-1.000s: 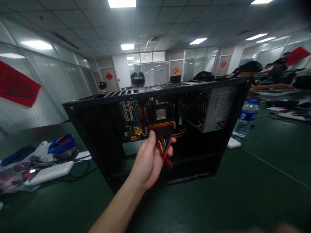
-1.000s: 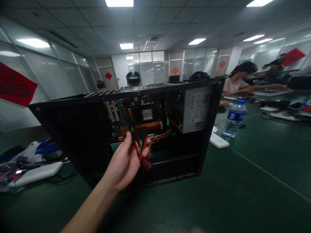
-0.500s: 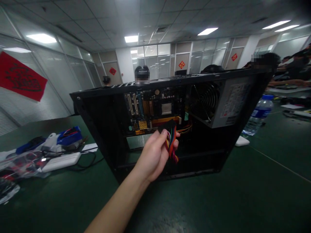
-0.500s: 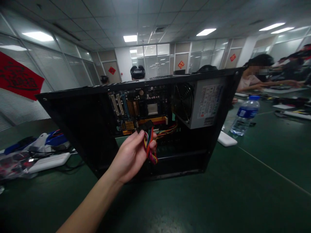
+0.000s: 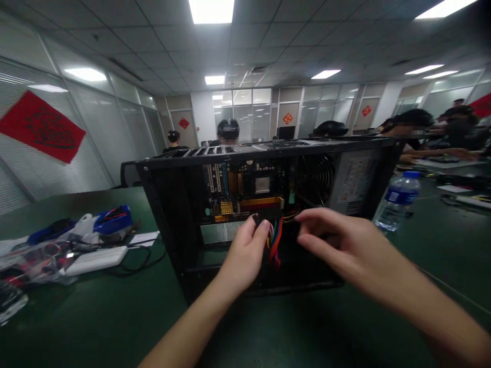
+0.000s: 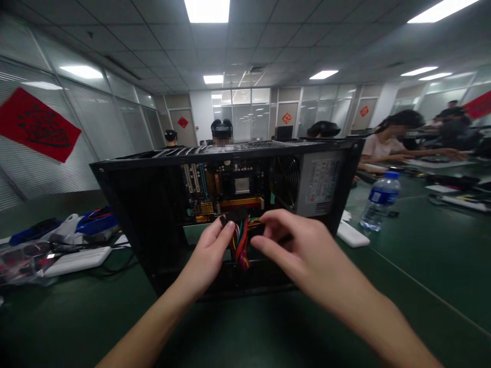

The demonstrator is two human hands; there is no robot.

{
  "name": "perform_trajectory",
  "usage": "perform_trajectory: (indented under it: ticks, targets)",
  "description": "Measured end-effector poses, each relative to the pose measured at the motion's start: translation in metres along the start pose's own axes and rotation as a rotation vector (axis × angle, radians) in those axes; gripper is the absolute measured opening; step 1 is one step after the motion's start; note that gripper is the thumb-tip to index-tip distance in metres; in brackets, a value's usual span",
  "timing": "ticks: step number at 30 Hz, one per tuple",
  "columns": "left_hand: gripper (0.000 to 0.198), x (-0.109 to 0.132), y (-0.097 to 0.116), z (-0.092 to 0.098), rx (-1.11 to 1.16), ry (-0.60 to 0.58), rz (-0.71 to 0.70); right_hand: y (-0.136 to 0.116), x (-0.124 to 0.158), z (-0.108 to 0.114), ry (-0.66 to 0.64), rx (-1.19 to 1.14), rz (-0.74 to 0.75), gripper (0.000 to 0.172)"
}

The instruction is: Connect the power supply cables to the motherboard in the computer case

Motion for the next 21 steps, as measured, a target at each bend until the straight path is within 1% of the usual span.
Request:
perform_trajectory:
  ticks: [1, 3, 5, 8, 10, 13, 16, 18, 20, 21]
  targets:
    - [0.030, 0.001, 0.004, -0.001, -0.060, 0.002, -0.045, 0.006, -0.004, -0.010, -0.049, -0.077, -0.022, 0.032]
    - [0.031, 0.002, 0.009, -0.002, -0.141, -0.008, -0.082, 0.016, -0.012, -0.028, -0.124, -0.263, -0.072, 0.027]
    - [0.033, 0.004, 0.012, -0.002, -0.200, -0.022, -0.087, 0.022, -0.018, -0.038, -0.134, -0.415, -0.096, 0.025]
    - [0.040, 0.008, 0.015, -0.003, -0.279, -0.070, -0.092, 0.022, -0.020, -0.043, -0.127, -0.573, -0.084, 0.027]
    - [0.044, 0.010, 0.016, -0.005, -0.308, -0.108, -0.082, 0.023, -0.019, -0.043, -0.112, -0.612, -0.081, 0.027]
    - [0.047, 0.013, 0.016, -0.009, -0.342, -0.152, -0.059, 0.030, -0.020, -0.040, -0.064, -0.600, -0.088, 0.026]
    - [0.047, 0.014, 0.018, -0.011, -0.394, -0.162, -0.067, 0.034, -0.022, -0.041, -0.049, -0.585, -0.082, 0.026]
    - [0.039, 0.012, 0.014, -0.010, -0.444, -0.168, -0.045, 0.033, -0.023, -0.036, 0.015, -0.576, -0.048, 0.026]
    - [0.034, 0.008, 0.006, -0.006, -0.486, -0.173, -0.010, 0.031, -0.020, -0.023, 0.164, -0.565, 0.011, 0.026]
    - [0.035, 0.005, 0.002, -0.003, -0.498, -0.163, 0.000, 0.029, -0.017, -0.016, 0.250, -0.552, 0.044, 0.024]
Point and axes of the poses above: each hand's wrist, its own x-axis away from the middle knuckle, its own z-axis out of the back of the hand, y = z × x, the point moved 10 cm from there along -x, towards the middle knuckle, and after that the axes turned 12 degrees about -x, right-handed, at the moved point
